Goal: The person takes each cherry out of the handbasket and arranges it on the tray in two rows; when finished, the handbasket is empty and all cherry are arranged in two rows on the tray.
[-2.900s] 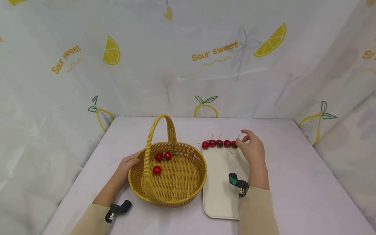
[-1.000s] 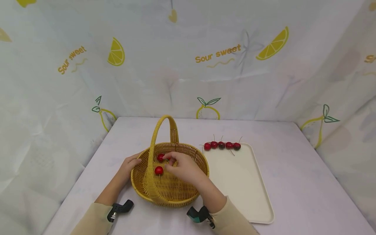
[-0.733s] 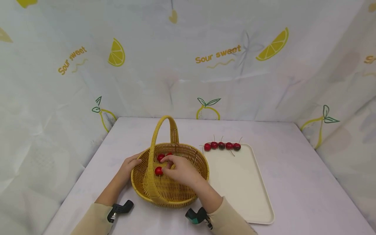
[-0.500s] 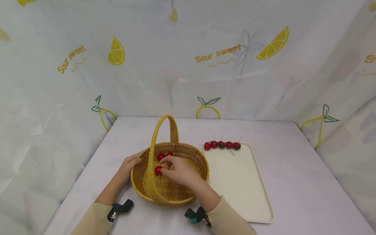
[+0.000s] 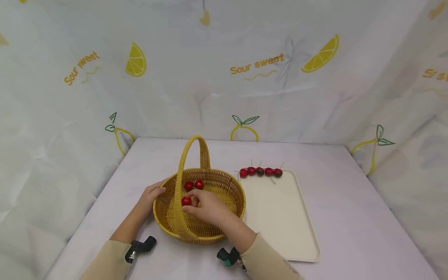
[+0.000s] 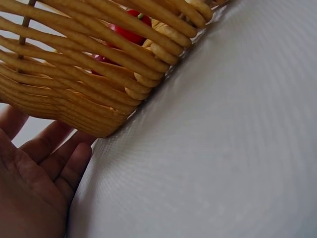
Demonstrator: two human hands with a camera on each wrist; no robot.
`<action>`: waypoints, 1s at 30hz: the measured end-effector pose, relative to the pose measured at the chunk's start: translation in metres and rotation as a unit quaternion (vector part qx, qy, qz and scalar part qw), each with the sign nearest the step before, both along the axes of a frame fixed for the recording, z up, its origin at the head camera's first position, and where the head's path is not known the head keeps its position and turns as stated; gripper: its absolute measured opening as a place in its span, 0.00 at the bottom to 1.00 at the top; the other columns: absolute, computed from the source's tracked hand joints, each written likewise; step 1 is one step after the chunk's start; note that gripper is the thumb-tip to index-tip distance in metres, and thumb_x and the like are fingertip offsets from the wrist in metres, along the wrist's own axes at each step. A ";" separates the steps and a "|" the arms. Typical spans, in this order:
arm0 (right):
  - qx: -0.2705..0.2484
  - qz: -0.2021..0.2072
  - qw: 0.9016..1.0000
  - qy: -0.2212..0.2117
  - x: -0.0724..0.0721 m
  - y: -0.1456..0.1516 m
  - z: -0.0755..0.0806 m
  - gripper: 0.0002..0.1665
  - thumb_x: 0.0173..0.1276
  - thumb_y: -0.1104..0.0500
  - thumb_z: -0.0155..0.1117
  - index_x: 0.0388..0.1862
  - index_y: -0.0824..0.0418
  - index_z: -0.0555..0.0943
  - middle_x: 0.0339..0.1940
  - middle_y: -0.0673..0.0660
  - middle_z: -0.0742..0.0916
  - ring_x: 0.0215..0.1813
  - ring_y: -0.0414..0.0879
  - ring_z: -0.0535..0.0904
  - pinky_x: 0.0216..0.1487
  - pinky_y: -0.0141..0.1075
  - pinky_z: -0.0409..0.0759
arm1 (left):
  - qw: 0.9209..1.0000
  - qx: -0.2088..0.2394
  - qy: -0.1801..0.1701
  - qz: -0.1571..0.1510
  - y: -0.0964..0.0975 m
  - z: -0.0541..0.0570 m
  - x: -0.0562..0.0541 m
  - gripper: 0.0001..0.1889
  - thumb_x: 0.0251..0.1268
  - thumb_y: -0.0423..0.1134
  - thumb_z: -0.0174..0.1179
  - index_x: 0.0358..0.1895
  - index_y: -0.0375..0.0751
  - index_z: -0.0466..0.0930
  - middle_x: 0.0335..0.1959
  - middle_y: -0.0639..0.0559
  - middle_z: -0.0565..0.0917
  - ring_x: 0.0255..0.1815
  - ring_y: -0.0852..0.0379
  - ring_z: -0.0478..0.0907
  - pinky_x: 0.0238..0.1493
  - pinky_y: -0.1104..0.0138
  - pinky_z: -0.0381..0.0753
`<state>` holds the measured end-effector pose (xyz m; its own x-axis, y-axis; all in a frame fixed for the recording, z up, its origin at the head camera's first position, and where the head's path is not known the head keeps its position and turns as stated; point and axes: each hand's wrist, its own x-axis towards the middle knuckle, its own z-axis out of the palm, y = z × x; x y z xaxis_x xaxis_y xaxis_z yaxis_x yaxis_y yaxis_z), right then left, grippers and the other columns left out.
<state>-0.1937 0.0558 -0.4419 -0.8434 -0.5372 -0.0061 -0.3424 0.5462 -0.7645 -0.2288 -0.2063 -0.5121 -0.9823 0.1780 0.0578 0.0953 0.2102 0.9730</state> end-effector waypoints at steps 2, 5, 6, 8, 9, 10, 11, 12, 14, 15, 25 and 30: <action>0.010 -0.001 1.000 0.007 -0.001 -0.001 -0.002 0.06 0.71 0.56 0.67 0.40 0.53 0.78 0.27 0.47 0.79 0.24 0.38 0.69 0.22 0.30 0.66 | 1.000 -0.006 0.002 0.002 0.000 0.001 0.000 0.25 0.77 0.41 0.50 0.72 0.37 0.74 0.72 0.42 0.74 0.76 0.44 0.65 0.76 0.53 0.58; 0.032 0.003 0.999 0.017 -0.004 -0.003 -0.005 0.08 0.71 0.57 0.66 0.46 0.54 0.78 0.26 0.47 0.78 0.24 0.38 0.70 0.23 0.30 0.68 | 1.000 -0.015 -0.002 0.012 0.000 0.000 0.001 0.25 0.77 0.41 0.50 0.72 0.37 0.74 0.72 0.42 0.74 0.76 0.44 0.65 0.77 0.52 0.59; 0.037 0.002 0.999 0.016 -0.005 -0.003 -0.006 0.11 0.72 0.56 0.66 0.50 0.55 0.79 0.25 0.47 0.78 0.25 0.38 0.71 0.23 0.30 0.69 | 1.000 -0.018 -0.003 0.014 0.000 0.000 0.001 0.25 0.77 0.41 0.50 0.72 0.37 0.74 0.72 0.42 0.74 0.76 0.43 0.65 0.77 0.51 0.58; 0.042 0.001 0.999 0.010 -0.008 -0.003 -0.009 0.18 0.72 0.56 0.66 0.58 0.56 0.78 0.26 0.47 0.78 0.25 0.38 0.71 0.24 0.31 0.70 | 1.000 -0.022 -0.006 0.018 0.000 -0.001 0.002 0.25 0.77 0.41 0.50 0.72 0.37 0.75 0.72 0.43 0.74 0.77 0.44 0.65 0.77 0.51 0.58; 0.044 0.000 0.999 0.008 -0.009 -0.003 -0.009 0.20 0.72 0.56 0.66 0.61 0.57 0.78 0.26 0.47 0.78 0.25 0.39 0.71 0.24 0.31 0.70 | 1.000 -0.022 -0.007 0.018 0.000 -0.001 0.002 0.25 0.77 0.41 0.50 0.72 0.37 0.75 0.72 0.43 0.74 0.77 0.44 0.65 0.77 0.51 0.57; 0.045 0.000 0.999 0.003 -0.010 -0.003 -0.010 0.23 0.72 0.56 0.66 0.64 0.57 0.77 0.26 0.48 0.79 0.25 0.39 0.72 0.24 0.32 0.71 | 1.000 -0.021 -0.006 0.016 0.000 -0.001 0.002 0.25 0.77 0.41 0.50 0.72 0.37 0.74 0.72 0.43 0.74 0.77 0.44 0.64 0.78 0.51 0.56; 0.048 0.002 0.999 0.001 -0.011 -0.003 -0.010 0.25 0.72 0.56 0.67 0.66 0.57 0.76 0.26 0.49 0.79 0.25 0.40 0.72 0.24 0.33 0.72 | 1.000 -0.019 -0.005 0.014 0.000 -0.001 0.001 0.25 0.77 0.41 0.49 0.72 0.37 0.74 0.72 0.43 0.74 0.77 0.44 0.64 0.78 0.51 0.56; 0.056 0.005 0.998 0.000 -0.011 -0.003 -0.011 0.27 0.72 0.56 0.67 0.69 0.57 0.75 0.26 0.50 0.80 0.26 0.41 0.73 0.25 0.34 0.73 | 1.000 -0.017 -0.004 0.012 0.000 -0.001 0.001 0.25 0.77 0.41 0.49 0.72 0.37 0.74 0.72 0.43 0.74 0.77 0.44 0.64 0.78 0.51 0.55; 0.082 0.016 0.996 0.010 -0.012 -0.003 -0.012 0.29 0.72 0.53 0.68 0.70 0.56 0.75 0.33 0.53 0.85 0.32 0.43 0.79 0.33 0.37 0.80 | 1.000 -0.014 -0.001 0.009 0.000 0.000 0.000 0.25 0.77 0.41 0.49 0.72 0.37 0.74 0.72 0.43 0.74 0.77 0.44 0.63 0.78 0.51 0.55; 0.096 0.022 0.995 0.013 -0.012 -0.004 -0.012 0.30 0.72 0.52 0.68 0.71 0.55 0.75 0.38 0.54 0.87 0.38 0.45 0.82 0.39 0.39 0.82 | 1.000 -0.011 -0.002 0.008 0.000 0.000 0.000 0.25 0.77 0.41 0.50 0.72 0.37 0.74 0.72 0.43 0.74 0.77 0.44 0.63 0.78 0.51 0.55; 0.163 0.057 0.984 0.034 -0.011 -0.009 -0.012 0.21 0.75 0.48 0.65 0.63 0.51 0.80 0.54 0.54 0.88 0.61 0.52 0.82 0.64 0.48 0.78 | 1.000 -0.022 0.001 0.017 0.001 0.001 0.000 0.25 0.76 0.41 0.50 0.72 0.36 0.74 0.72 0.43 0.74 0.77 0.43 0.65 0.77 0.51 0.57; 0.163 0.053 0.985 0.035 -0.009 -0.009 -0.012 0.19 0.73 0.46 0.67 0.59 0.50 0.83 0.54 0.50 0.87 0.61 0.48 0.81 0.65 0.45 0.77 | 1.000 -0.024 0.003 0.015 0.001 0.002 0.000 0.25 0.75 0.41 0.50 0.72 0.36 0.74 0.72 0.42 0.74 0.77 0.43 0.64 0.77 0.50 0.57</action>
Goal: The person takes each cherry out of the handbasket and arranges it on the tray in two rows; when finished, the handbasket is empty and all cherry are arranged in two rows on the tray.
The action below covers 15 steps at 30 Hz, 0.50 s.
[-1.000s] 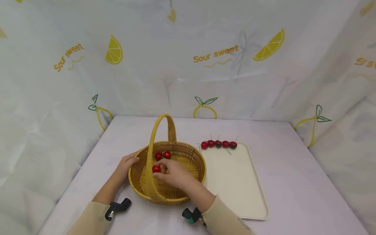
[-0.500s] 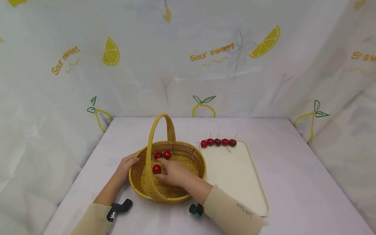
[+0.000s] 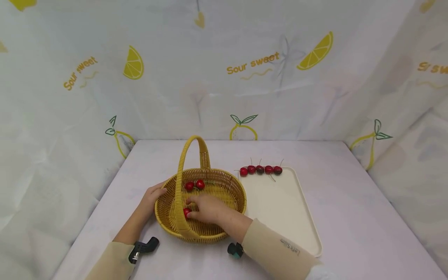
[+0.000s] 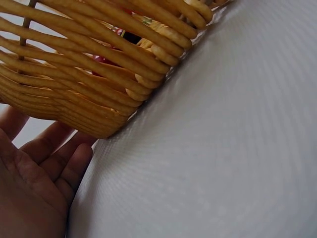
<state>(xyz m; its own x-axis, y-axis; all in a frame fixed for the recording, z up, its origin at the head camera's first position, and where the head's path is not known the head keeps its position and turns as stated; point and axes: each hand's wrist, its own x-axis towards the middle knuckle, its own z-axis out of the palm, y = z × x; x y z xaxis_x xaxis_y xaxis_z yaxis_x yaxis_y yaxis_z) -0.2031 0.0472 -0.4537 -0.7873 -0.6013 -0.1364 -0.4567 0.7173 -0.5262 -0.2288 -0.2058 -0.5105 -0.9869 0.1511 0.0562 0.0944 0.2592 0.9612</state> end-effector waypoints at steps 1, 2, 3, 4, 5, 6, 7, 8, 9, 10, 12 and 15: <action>0.003 0.005 1.000 0.004 0.000 0.000 0.000 0.20 0.73 0.46 0.67 0.60 0.50 0.83 0.54 0.50 0.87 0.60 0.47 0.81 0.65 0.44 0.77 | 1.000 0.001 -0.002 0.001 0.000 0.000 0.000 0.25 0.75 0.41 0.51 0.71 0.36 0.74 0.72 0.43 0.74 0.77 0.43 0.65 0.77 0.50 0.57; 0.007 0.014 1.000 0.007 0.000 0.000 0.000 0.21 0.73 0.46 0.68 0.61 0.50 0.83 0.54 0.49 0.87 0.60 0.46 0.81 0.65 0.44 0.77 | 1.000 0.003 -0.002 0.002 0.000 0.000 0.000 0.26 0.75 0.41 0.51 0.71 0.36 0.74 0.72 0.43 0.74 0.77 0.43 0.65 0.77 0.50 0.57; 0.011 0.022 1.000 0.009 0.000 0.000 -0.001 0.23 0.73 0.46 0.67 0.63 0.49 0.83 0.55 0.49 0.86 0.62 0.46 0.80 0.66 0.44 0.76 | 1.000 0.004 -0.003 0.002 0.000 0.001 0.000 0.25 0.75 0.41 0.51 0.71 0.36 0.75 0.72 0.43 0.74 0.77 0.43 0.65 0.77 0.50 0.58; 0.012 0.033 0.999 0.013 0.000 0.000 -0.001 0.23 0.72 0.46 0.68 0.64 0.49 0.83 0.55 0.49 0.86 0.62 0.46 0.79 0.67 0.44 0.75 | 1.000 0.006 -0.004 0.002 -0.001 0.000 0.000 0.25 0.75 0.41 0.51 0.71 0.36 0.75 0.72 0.43 0.74 0.76 0.44 0.65 0.77 0.50 0.58; 0.015 0.043 0.999 0.018 0.000 -0.001 -0.002 0.23 0.73 0.46 0.68 0.64 0.49 0.83 0.55 0.49 0.85 0.62 0.46 0.79 0.67 0.43 0.74 | 1.000 0.008 -0.004 0.001 0.000 0.001 0.000 0.25 0.75 0.41 0.51 0.71 0.36 0.75 0.72 0.43 0.74 0.76 0.44 0.65 0.77 0.50 0.58; 0.017 0.051 0.998 0.020 0.000 0.000 -0.002 0.22 0.73 0.46 0.68 0.63 0.49 0.84 0.56 0.49 0.85 0.63 0.46 0.78 0.68 0.43 0.74 | 1.000 0.008 -0.004 -0.001 0.000 0.001 0.001 0.25 0.75 0.41 0.51 0.71 0.36 0.75 0.72 0.43 0.74 0.76 0.44 0.65 0.77 0.50 0.58; 0.018 0.059 0.998 0.023 0.001 0.000 -0.003 0.21 0.72 0.47 0.68 0.61 0.49 0.85 0.56 0.49 0.85 0.63 0.45 0.78 0.68 0.42 0.74 | 1.000 0.009 -0.003 -0.002 0.000 0.002 0.001 0.25 0.76 0.41 0.51 0.71 0.37 0.75 0.72 0.43 0.74 0.76 0.44 0.65 0.77 0.50 0.58; 0.020 0.063 0.998 0.024 0.001 0.000 -0.003 0.19 0.72 0.47 0.68 0.59 0.48 0.86 0.56 0.49 0.84 0.64 0.45 0.78 0.68 0.42 0.73 | 1.000 0.008 -0.002 -0.003 0.000 0.002 0.001 0.25 0.76 0.41 0.51 0.71 0.37 0.75 0.72 0.43 0.74 0.76 0.44 0.65 0.77 0.50 0.57; 0.020 0.066 0.997 0.024 0.001 0.000 -0.003 0.17 0.72 0.47 0.68 0.56 0.48 0.87 0.55 0.48 0.84 0.63 0.45 0.78 0.68 0.42 0.74 | 1.000 0.009 -0.001 -0.003 0.000 0.002 0.001 0.25 0.76 0.41 0.51 0.71 0.37 0.75 0.71 0.43 0.75 0.76 0.44 0.65 0.77 0.50 0.58; 0.020 0.068 0.997 0.025 0.002 0.000 -0.003 0.15 0.71 0.47 0.69 0.54 0.47 0.87 0.54 0.47 0.84 0.62 0.44 0.79 0.67 0.41 0.74 | 1.000 0.008 0.001 -0.003 0.000 0.002 0.001 0.25 0.76 0.41 0.51 0.71 0.37 0.75 0.71 0.43 0.75 0.76 0.44 0.65 0.77 0.50 0.58; 0.024 0.064 0.997 0.022 0.002 0.000 -0.002 0.15 0.71 0.45 0.70 0.53 0.46 0.87 0.53 0.47 0.84 0.61 0.43 0.79 0.66 0.41 0.75 | 1.000 0.006 0.004 -0.001 0.001 0.001 0.001 0.25 0.76 0.41 0.51 0.71 0.37 0.75 0.71 0.43 0.75 0.76 0.44 0.65 0.77 0.50 0.58; 0.023 0.057 0.998 0.015 0.003 0.001 -0.002 0.20 0.69 0.44 0.71 0.56 0.48 0.86 0.54 0.46 0.85 0.60 0.42 0.79 0.66 0.41 0.75 | 1.000 0.002 0.005 0.001 0.001 0.000 0.001 0.25 0.76 0.41 0.51 0.71 0.37 0.75 0.71 0.43 0.75 0.76 0.44 0.66 0.77 0.50 0.58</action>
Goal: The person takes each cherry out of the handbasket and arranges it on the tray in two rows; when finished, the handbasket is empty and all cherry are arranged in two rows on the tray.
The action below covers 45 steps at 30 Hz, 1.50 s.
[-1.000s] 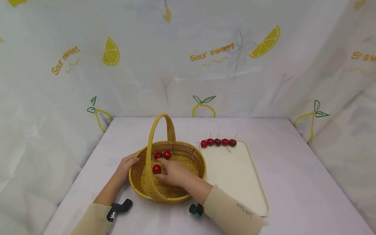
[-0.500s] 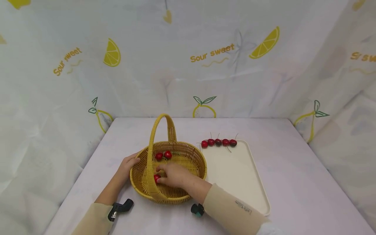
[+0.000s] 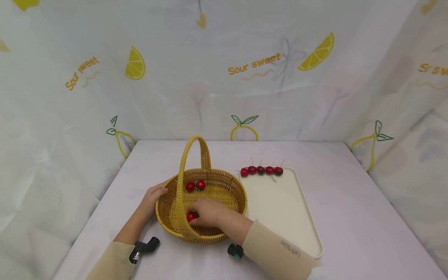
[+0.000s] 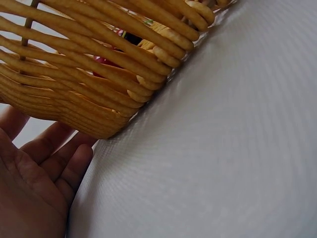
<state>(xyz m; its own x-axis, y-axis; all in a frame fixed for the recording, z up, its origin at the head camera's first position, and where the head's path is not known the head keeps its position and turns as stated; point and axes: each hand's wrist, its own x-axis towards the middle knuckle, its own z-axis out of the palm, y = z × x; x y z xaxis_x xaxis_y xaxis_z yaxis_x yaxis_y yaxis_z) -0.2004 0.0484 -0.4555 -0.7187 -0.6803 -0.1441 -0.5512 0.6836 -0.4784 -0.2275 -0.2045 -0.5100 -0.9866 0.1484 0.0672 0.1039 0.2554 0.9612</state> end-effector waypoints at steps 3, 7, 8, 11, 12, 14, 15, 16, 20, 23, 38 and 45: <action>-0.005 -0.016 1.000 -0.003 0.001 0.004 0.001 0.23 0.67 0.42 0.72 0.57 0.49 0.87 0.50 0.44 0.85 0.55 0.40 0.80 0.63 0.40 0.77 | 1.000 -0.002 -0.002 0.001 0.001 0.000 0.000 0.25 0.76 0.41 0.51 0.71 0.37 0.75 0.71 0.43 0.75 0.76 0.44 0.65 0.77 0.50 0.58; -0.021 -0.038 0.999 -0.007 0.002 0.009 0.003 0.19 0.64 0.41 0.74 0.49 0.49 0.88 0.39 0.41 0.82 0.43 0.38 0.77 0.50 0.37 0.79 | 1.000 -0.001 -0.001 0.001 0.001 0.000 -0.001 0.25 0.76 0.40 0.50 0.71 0.36 0.75 0.71 0.43 0.75 0.76 0.44 0.66 0.77 0.51 0.58; -0.027 -0.039 0.999 -0.006 0.001 0.010 0.003 0.19 0.64 0.41 0.75 0.48 0.49 0.88 0.38 0.41 0.81 0.41 0.38 0.76 0.47 0.36 0.79 | 1.000 -0.002 0.000 0.001 0.001 0.000 -0.002 0.25 0.76 0.40 0.50 0.71 0.36 0.75 0.71 0.42 0.75 0.76 0.44 0.66 0.77 0.50 0.58; -0.050 -0.044 0.998 -0.008 0.001 0.012 0.004 0.19 0.64 0.43 0.75 0.49 0.50 0.88 0.42 0.43 0.83 0.43 0.40 0.77 0.48 0.37 0.79 | 1.000 -0.005 -0.001 0.005 0.000 -0.001 -0.003 0.24 0.76 0.40 0.51 0.71 0.37 0.75 0.71 0.43 0.76 0.76 0.44 0.66 0.77 0.51 0.59; -0.058 -0.046 0.997 -0.009 0.001 0.012 0.004 0.20 0.64 0.44 0.75 0.51 0.51 0.88 0.45 0.44 0.84 0.45 0.40 0.78 0.51 0.38 0.80 | 1.000 -0.004 -0.002 0.006 0.000 -0.001 -0.003 0.24 0.76 0.40 0.51 0.71 0.36 0.75 0.70 0.43 0.76 0.76 0.44 0.66 0.77 0.51 0.59; -0.076 -0.054 0.996 -0.015 0.000 0.014 0.004 0.22 0.64 0.48 0.75 0.55 0.53 0.87 0.49 0.46 0.86 0.49 0.41 0.79 0.54 0.40 0.80 | 1.000 -0.004 -0.005 0.006 -0.001 -0.003 -0.003 0.24 0.76 0.40 0.51 0.71 0.37 0.76 0.70 0.43 0.76 0.76 0.45 0.66 0.77 0.52 0.58; -0.085 -0.059 0.994 -0.018 0.001 0.015 0.005 0.22 0.64 0.51 0.74 0.56 0.54 0.86 0.50 0.47 0.86 0.50 0.41 0.79 0.56 0.41 0.80 | 1.000 -0.002 -0.008 0.006 -0.001 -0.003 -0.003 0.24 0.76 0.40 0.51 0.71 0.38 0.76 0.70 0.44 0.76 0.76 0.46 0.66 0.77 0.52 0.58; -0.097 -0.063 0.993 -0.024 0.001 0.015 0.005 0.23 0.64 0.53 0.74 0.58 0.55 0.86 0.50 0.47 0.86 0.50 0.41 0.79 0.55 0.41 0.80 | 1.000 0.000 -0.010 0.005 -0.002 -0.004 -0.003 0.24 0.76 0.40 0.51 0.71 0.38 0.76 0.71 0.44 0.76 0.76 0.46 0.66 0.77 0.53 0.58; -0.135 -0.063 0.988 -0.031 0.001 0.017 0.006 0.15 0.63 0.59 0.71 0.50 0.54 0.86 0.39 0.45 0.85 0.41 0.41 0.77 0.42 0.36 0.80 | 1.000 0.004 -0.012 -0.002 -0.003 -0.007 -0.001 0.24 0.77 0.41 0.50 0.71 0.38 0.75 0.71 0.43 0.75 0.76 0.45 0.66 0.77 0.52 0.58; -0.147 -0.060 0.987 -0.027 0.001 0.017 0.006 0.06 0.65 0.59 0.69 0.41 0.50 0.85 0.32 0.43 0.82 0.35 0.40 0.75 0.33 0.33 0.76 | 1.000 0.008 -0.014 -0.009 -0.002 -0.006 -0.001 0.24 0.77 0.41 0.50 0.72 0.38 0.75 0.71 0.43 0.75 0.76 0.45 0.66 0.77 0.53 0.58; -0.021 0.114 0.993 0.005 0.015 0.009 0.008 0.24 0.78 0.49 0.61 0.70 0.46 0.80 0.62 0.47 0.82 0.67 0.41 0.73 0.72 0.37 0.69 | 1.000 0.008 -0.008 -0.011 -0.002 0.000 -0.004 0.24 0.77 0.40 0.50 0.72 0.37 0.74 0.72 0.42 0.74 0.76 0.46 0.65 0.77 0.54 0.58; -0.046 0.063 0.997 -0.013 0.013 0.010 0.004 0.08 0.70 0.56 0.71 0.46 0.46 0.88 0.42 0.39 0.81 0.46 0.32 0.76 0.56 0.31 0.78 | 1.000 0.001 -0.015 0.000 -0.002 -0.002 -0.002 0.25 0.76 0.41 0.50 0.72 0.38 0.74 0.71 0.43 0.75 0.76 0.45 0.65 0.77 0.52 0.58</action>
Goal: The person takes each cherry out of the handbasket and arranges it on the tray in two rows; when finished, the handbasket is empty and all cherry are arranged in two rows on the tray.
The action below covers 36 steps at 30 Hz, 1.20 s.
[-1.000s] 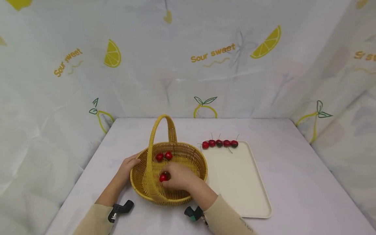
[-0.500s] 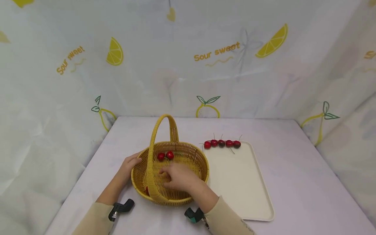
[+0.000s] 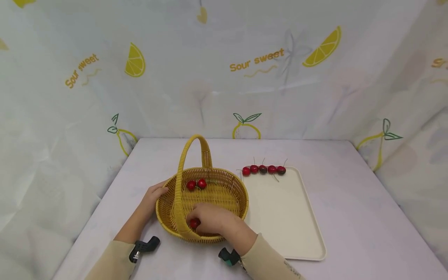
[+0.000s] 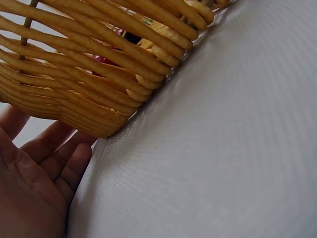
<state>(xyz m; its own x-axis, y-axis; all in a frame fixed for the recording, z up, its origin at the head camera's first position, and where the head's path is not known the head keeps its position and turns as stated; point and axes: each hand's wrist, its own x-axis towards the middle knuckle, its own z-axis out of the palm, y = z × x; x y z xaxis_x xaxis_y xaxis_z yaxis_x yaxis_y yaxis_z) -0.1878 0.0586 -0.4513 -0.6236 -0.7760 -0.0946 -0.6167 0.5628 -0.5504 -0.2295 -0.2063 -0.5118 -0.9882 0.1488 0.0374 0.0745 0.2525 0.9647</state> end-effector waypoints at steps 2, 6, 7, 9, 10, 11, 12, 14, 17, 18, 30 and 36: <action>0.002 -0.010 1.000 -0.008 -0.001 0.001 0.001 0.09 0.67 0.58 0.74 0.44 0.47 0.89 0.41 0.39 0.81 0.44 0.33 0.76 0.53 0.31 0.79 | 1.000 -0.003 -0.001 0.001 0.000 0.001 0.000 0.25 0.76 0.41 0.50 0.72 0.37 0.74 0.71 0.43 0.75 0.76 0.45 0.65 0.77 0.52 0.58; -0.007 -0.025 0.999 -0.021 -0.002 0.002 0.003 0.09 0.64 0.60 0.76 0.41 0.48 0.88 0.38 0.39 0.82 0.41 0.33 0.76 0.48 0.30 0.79 | 1.000 -0.006 0.000 0.001 0.001 0.002 0.001 0.25 0.76 0.41 0.51 0.72 0.37 0.75 0.71 0.42 0.75 0.76 0.44 0.65 0.77 0.51 0.57; -0.012 -0.027 0.999 -0.024 -0.002 0.002 0.004 0.08 0.64 0.60 0.76 0.40 0.49 0.88 0.37 0.40 0.82 0.40 0.34 0.76 0.46 0.30 0.79 | 1.000 -0.005 0.000 0.001 0.001 0.002 0.001 0.25 0.76 0.41 0.51 0.71 0.37 0.75 0.71 0.42 0.75 0.76 0.44 0.65 0.77 0.51 0.57; -0.017 -0.031 0.999 -0.023 -0.003 0.003 0.006 0.07 0.64 0.60 0.76 0.38 0.50 0.87 0.34 0.40 0.81 0.38 0.34 0.75 0.43 0.29 0.78 | 1.000 -0.003 -0.001 0.002 0.001 0.001 0.001 0.25 0.75 0.41 0.51 0.71 0.37 0.75 0.71 0.42 0.75 0.76 0.44 0.65 0.77 0.51 0.57; -0.018 -0.033 0.999 -0.021 -0.003 0.003 0.008 0.07 0.64 0.60 0.76 0.38 0.50 0.87 0.33 0.40 0.81 0.37 0.35 0.75 0.42 0.30 0.78 | 1.000 -0.003 -0.002 0.002 0.001 0.001 0.001 0.25 0.75 0.41 0.51 0.71 0.37 0.75 0.71 0.42 0.75 0.76 0.44 0.65 0.77 0.51 0.57; -0.022 -0.037 0.999 -0.024 -0.004 0.003 0.010 0.07 0.64 0.60 0.76 0.38 0.51 0.86 0.33 0.41 0.81 0.36 0.35 0.75 0.41 0.30 0.78 | 1.000 -0.002 -0.003 0.002 0.002 0.000 0.001 0.25 0.75 0.41 0.51 0.71 0.37 0.75 0.71 0.42 0.75 0.76 0.44 0.65 0.77 0.52 0.58; -0.024 -0.043 0.998 -0.025 -0.004 0.004 0.012 0.07 0.64 0.59 0.76 0.40 0.52 0.86 0.33 0.41 0.81 0.36 0.36 0.75 0.40 0.30 0.78 | 1.000 -0.002 -0.003 0.003 0.002 0.000 0.001 0.25 0.75 0.41 0.51 0.71 0.37 0.75 0.71 0.42 0.75 0.76 0.44 0.65 0.77 0.52 0.58; -0.031 -0.056 0.998 -0.028 -0.004 0.006 0.017 0.10 0.64 0.59 0.76 0.43 0.55 0.87 0.34 0.42 0.81 0.36 0.36 0.76 0.39 0.30 0.78 | 1.000 -0.002 -0.003 0.003 0.001 -0.001 0.000 0.25 0.75 0.41 0.51 0.71 0.38 0.75 0.71 0.43 0.75 0.76 0.45 0.66 0.77 0.52 0.58; -0.050 -0.077 0.995 -0.032 -0.002 0.011 0.027 0.16 0.64 0.59 0.76 0.50 0.58 0.86 0.38 0.43 0.82 0.39 0.38 0.79 0.40 0.30 0.80 | 1.000 -0.001 -0.002 0.001 -0.001 -0.003 -0.001 0.25 0.75 0.41 0.51 0.71 0.38 0.76 0.70 0.43 0.76 0.76 0.46 0.66 0.77 0.52 0.59; -0.055 -0.081 0.995 -0.024 -0.002 0.013 0.030 0.18 0.63 0.60 0.76 0.52 0.58 0.86 0.39 0.43 0.82 0.39 0.40 0.79 0.40 0.30 0.80 | 1.000 -0.001 -0.001 0.000 -0.001 -0.003 -0.001 0.25 0.75 0.41 0.51 0.71 0.38 0.76 0.70 0.43 0.76 0.76 0.46 0.66 0.77 0.53 0.59; -0.108 -0.111 0.985 0.077 -0.003 0.041 0.061 0.19 0.63 0.61 0.77 0.53 0.58 0.85 0.44 0.46 0.84 0.43 0.47 0.79 0.43 0.36 0.81 | 1.000 0.006 -0.006 -0.002 -0.001 -0.002 -0.002 0.24 0.76 0.41 0.51 0.70 0.38 0.76 0.70 0.43 0.76 0.76 0.47 0.66 0.77 0.54 0.58; -0.133 -0.142 0.978 0.075 -0.005 0.057 0.070 0.21 0.63 0.62 0.76 0.55 0.54 0.84 0.47 0.46 0.83 0.44 0.46 0.78 0.43 0.37 0.82 | 1.000 0.001 0.001 0.000 0.000 -0.002 -0.001 0.24 0.76 0.41 0.50 0.71 0.37 0.76 0.70 0.43 0.76 0.76 0.46 0.66 0.77 0.53 0.58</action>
